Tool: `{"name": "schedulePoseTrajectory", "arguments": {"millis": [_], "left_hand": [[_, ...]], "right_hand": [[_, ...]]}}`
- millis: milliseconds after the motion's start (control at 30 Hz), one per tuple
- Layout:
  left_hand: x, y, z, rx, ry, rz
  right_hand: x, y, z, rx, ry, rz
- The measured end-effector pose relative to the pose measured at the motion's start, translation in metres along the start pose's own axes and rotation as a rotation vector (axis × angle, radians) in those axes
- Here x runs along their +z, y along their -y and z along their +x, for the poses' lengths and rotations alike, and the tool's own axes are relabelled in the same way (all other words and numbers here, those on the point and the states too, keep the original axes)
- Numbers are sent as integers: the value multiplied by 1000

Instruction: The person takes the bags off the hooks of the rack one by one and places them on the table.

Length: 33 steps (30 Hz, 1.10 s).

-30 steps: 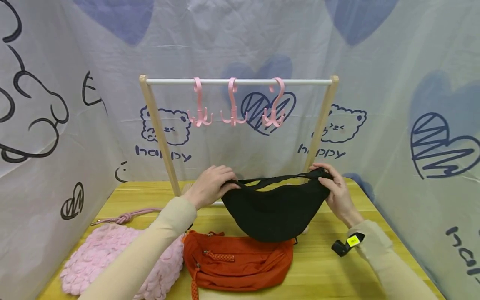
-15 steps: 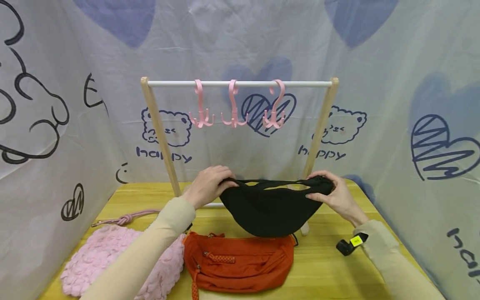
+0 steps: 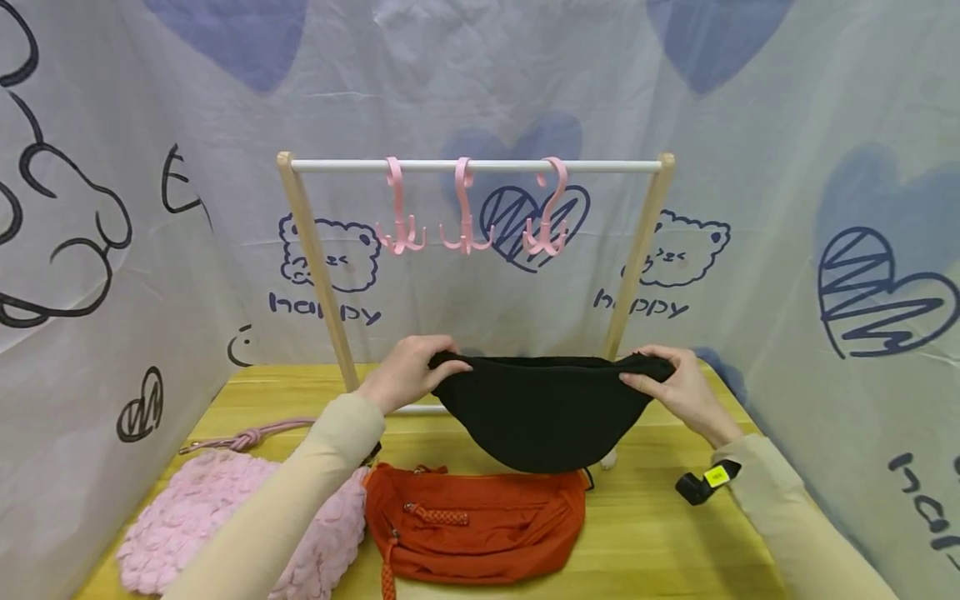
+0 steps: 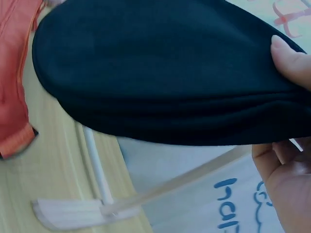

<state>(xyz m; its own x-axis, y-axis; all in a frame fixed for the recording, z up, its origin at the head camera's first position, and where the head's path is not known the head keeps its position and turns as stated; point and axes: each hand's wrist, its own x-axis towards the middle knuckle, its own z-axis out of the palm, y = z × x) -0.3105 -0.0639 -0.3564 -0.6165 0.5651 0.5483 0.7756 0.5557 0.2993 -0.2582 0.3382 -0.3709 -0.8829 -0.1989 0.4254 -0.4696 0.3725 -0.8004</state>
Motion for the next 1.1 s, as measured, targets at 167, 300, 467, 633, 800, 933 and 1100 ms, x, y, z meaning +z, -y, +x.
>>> {"name": "schedulePoseTrajectory", "arguments": {"millis": [167, 300, 467, 633, 800, 933, 1100], "left_hand": [[4, -4, 1, -115, -20, -152], [10, -8, 1, -256, -52, -327], [18, -12, 1, -481, -71, -574], [25, -12, -1, -595, -84, -814], [32, -14, -4, -568, -34, -1218], [37, -18, -5, -512, 56, -1383], [44, -28, -2, -549, 77, -1359]], "right_hand": [[8, -7, -2, -19, 17, 404], [19, -11, -2, -48, 75, 806], [28, -10, -3, 13, 29, 1057], [34, -6, -1, 91, -76, 1140], [36, -3, 1, 131, -119, 1225], [36, -3, 3, 166, -139, 1266], [36, -2, 4, 263, -143, 1354]]}}
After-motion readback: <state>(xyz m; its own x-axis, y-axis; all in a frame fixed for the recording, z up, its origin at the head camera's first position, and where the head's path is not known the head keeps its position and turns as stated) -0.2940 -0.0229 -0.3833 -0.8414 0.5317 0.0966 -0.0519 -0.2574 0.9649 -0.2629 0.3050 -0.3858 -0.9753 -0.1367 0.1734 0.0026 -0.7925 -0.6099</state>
